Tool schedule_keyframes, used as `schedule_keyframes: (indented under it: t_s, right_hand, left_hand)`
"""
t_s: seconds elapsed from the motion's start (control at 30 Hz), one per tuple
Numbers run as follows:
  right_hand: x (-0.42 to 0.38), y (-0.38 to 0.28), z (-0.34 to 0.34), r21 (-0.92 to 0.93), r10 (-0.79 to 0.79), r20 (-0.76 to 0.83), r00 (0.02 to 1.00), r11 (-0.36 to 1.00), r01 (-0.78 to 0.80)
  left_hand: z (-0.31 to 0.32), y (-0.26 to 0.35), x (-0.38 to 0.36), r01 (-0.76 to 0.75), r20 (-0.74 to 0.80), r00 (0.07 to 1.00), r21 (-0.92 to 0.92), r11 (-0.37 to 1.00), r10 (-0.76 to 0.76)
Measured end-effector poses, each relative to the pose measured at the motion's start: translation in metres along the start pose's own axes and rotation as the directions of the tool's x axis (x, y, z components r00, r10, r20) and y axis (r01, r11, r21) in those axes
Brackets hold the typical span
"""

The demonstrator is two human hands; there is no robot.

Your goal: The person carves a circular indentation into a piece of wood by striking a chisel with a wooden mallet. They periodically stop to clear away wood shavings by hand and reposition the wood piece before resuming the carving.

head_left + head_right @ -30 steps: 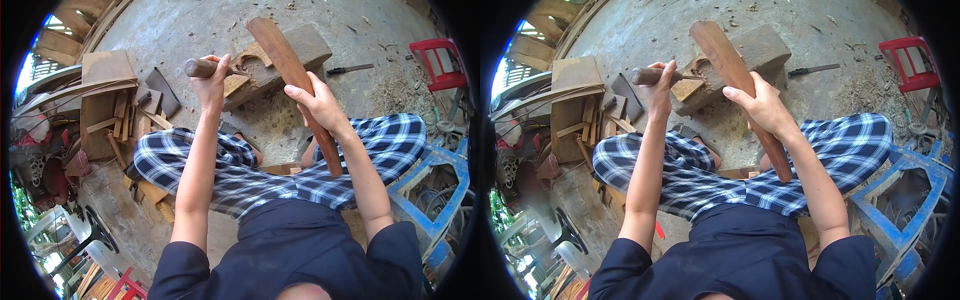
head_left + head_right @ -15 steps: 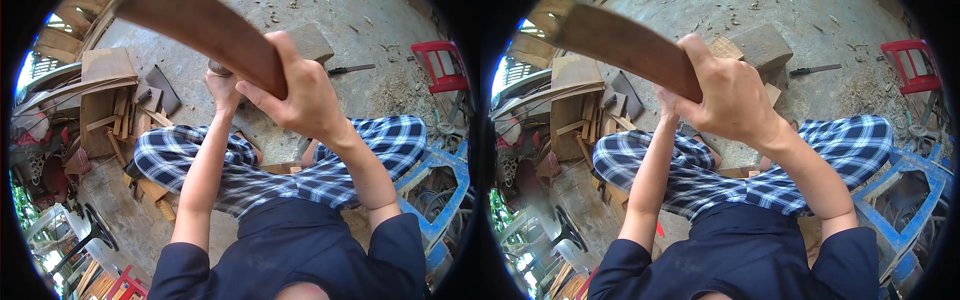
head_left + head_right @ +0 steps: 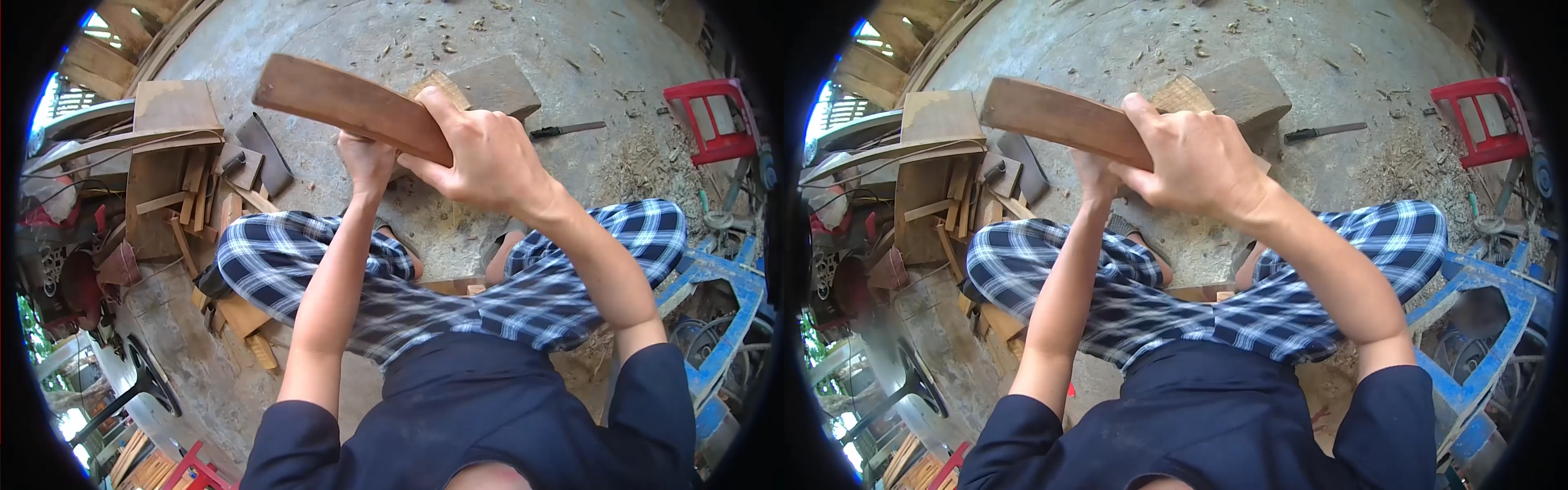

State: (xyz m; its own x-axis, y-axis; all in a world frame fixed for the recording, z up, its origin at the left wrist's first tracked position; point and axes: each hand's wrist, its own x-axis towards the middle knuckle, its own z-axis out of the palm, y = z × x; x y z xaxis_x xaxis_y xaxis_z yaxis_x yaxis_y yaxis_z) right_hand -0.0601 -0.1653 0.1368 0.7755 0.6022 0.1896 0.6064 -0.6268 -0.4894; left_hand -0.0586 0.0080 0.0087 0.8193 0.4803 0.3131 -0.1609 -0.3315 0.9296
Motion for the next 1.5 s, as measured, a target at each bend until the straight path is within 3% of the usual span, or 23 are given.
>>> schedule_keyframes:
  t_s: [0.03, 0.07, 0.1, 0.13, 0.2, 0.23, 0.27, 0.33, 0.37, 0.43, 0.47, 0.53, 0.67, 0.77, 0.83, 0.87, 0.93, 1.0, 1.07, 1.33, 1.4, 1.43, 1.5]
  right_hand:
    - [0.004, 0.000, -0.005, -0.005, -0.007, 0.008, 1.000, 1.000, 0.007]
    - [0.004, -0.003, -0.010, 0.113, 0.011, -0.052, 0.999, 0.994, -0.005]
    - [0.003, -0.010, -0.013, 0.232, 0.044, -0.114, 0.993, 0.973, -0.016]
    - [0.005, -0.012, -0.014, 0.231, 0.029, -0.111, 0.993, 0.973, -0.002]
    - [0.003, -0.020, -0.017, 0.374, 0.003, -0.291, 0.957, 0.921, 0.111]
    - [0.000, -0.017, -0.012, 0.379, 0.030, -0.193, 0.981, 0.924, 0.047]
    - [-0.002, -0.010, -0.004, 0.195, 0.059, -0.032, 0.998, 0.980, -0.052]
    - [-0.003, 0.002, 0.003, 0.019, 0.028, 0.078, 0.997, 0.999, -0.029]
    - [-0.001, 0.006, 0.001, 0.012, 0.030, 0.072, 0.997, 0.999, -0.031]
    - [-0.002, 0.006, 0.000, 0.153, 0.214, 0.159, 0.964, 0.959, -0.238]
    - [-0.004, 0.011, 0.003, 0.148, 0.210, 0.162, 0.964, 0.961, -0.234]
    - [-0.010, 0.023, 0.009, 0.327, 0.267, 0.002, 0.964, 0.910, -0.253]
    - [-0.026, 0.037, 0.004, 0.460, 0.406, 0.095, 0.909, 0.792, -0.402]
    - [-0.036, 0.041, 0.003, 0.499, 0.451, 0.132, 0.883, 0.739, -0.452]
    - [-0.038, 0.041, 0.003, 0.515, 0.472, 0.172, 0.865, 0.705, -0.487]
    - [-0.038, 0.042, 0.003, 0.525, 0.496, 0.220, 0.840, 0.665, -0.530]
    - [-0.038, 0.044, 0.005, 0.534, 0.515, 0.269, 0.814, 0.623, -0.571]
    - [-0.040, 0.047, 0.011, 0.527, 0.477, 0.139, 0.868, 0.707, -0.472]
    - [-0.041, 0.047, 0.010, 0.526, 0.483, 0.142, 0.864, 0.703, -0.479]
    - [-0.032, 0.038, -0.003, 0.543, 0.424, 0.091, 0.901, 0.737, -0.402]
    - [-0.024, 0.021, -0.020, 0.614, 0.351, -0.029, 0.936, 0.745, -0.260]
    - [-0.020, 0.014, -0.025, 0.616, 0.352, -0.026, 0.936, 0.743, -0.262]
    - [-0.013, 0.003, -0.031, 0.608, 0.167, -0.327, 0.930, 0.791, 0.071]
  left_hand:
    - [0.003, 0.000, 0.002, 0.046, -0.027, 0.998, -0.185, 0.982, -0.052]
    - [0.000, -0.001, -0.007, 0.105, -0.037, 0.991, -0.353, 0.930, -0.126]
    - [-0.003, -0.002, -0.016, 0.128, -0.034, 0.988, -0.343, 0.930, -0.149]
    - [-0.003, -0.002, -0.013, 0.106, -0.026, 0.993, -0.290, 0.951, -0.119]
    - [-0.005, 0.003, -0.008, 0.062, 0.013, 0.998, -0.173, 0.983, -0.060]
    - [-0.008, 0.019, -0.010, 0.043, 0.048, 0.998, -0.204, 0.978, -0.034]
    - [-0.006, 0.010, -0.009, 0.033, 0.054, 0.998, -0.209, 0.977, -0.022]
    - [-0.003, -0.011, -0.007, 0.096, 0.012, 0.995, -0.135, 0.986, -0.096]
    - [-0.005, -0.013, -0.009, 0.055, 0.054, 0.998, -0.201, 0.978, -0.045]
    - [-0.008, -0.023, -0.005, 0.138, 0.069, 0.990, -0.253, 0.958, -0.124]
    - [-0.009, -0.028, -0.001, 0.198, 0.074, 0.980, -0.310, 0.930, -0.184]
    - [-0.017, -0.025, 0.006, 0.231, 0.062, 0.973, -0.299, 0.926, -0.223]
    - [-0.037, -0.042, 0.023, 0.493, -0.118, 0.764, -0.527, 0.692, -0.634]
    - [-0.036, -0.040, 0.020, 0.503, -0.166, 0.701, -0.575, 0.646, -0.693]
    - [-0.031, -0.025, 0.018, 0.418, -0.100, 0.846, -0.486, 0.768, -0.524]
    - [-0.029, -0.025, 0.018, 0.418, -0.104, 0.845, -0.484, 0.769, -0.524]
    - [-0.023, -0.023, 0.021, 0.319, 0.034, 0.945, -0.305, 0.897, -0.324]
    - [-0.018, -0.017, 0.017, 0.314, 0.052, 0.949, -0.261, 0.913, -0.311]
    - [-0.015, -0.009, 0.013, 0.226, 0.124, 0.969, -0.112, 0.968, -0.212]
    - [-0.008, -0.006, 0.009, 0.183, 0.150, 0.974, -0.072, 0.981, -0.170]
    - [-0.001, -0.004, 0.004, 0.122, 0.120, 0.986, -0.059, 0.991, -0.115]
    - [0.002, -0.003, 0.003, 0.116, 0.124, 0.987, -0.101, 0.988, -0.104]
    - [0.008, 0.008, -0.004, 0.110, 0.131, 0.987, -0.152, 0.982, -0.091]
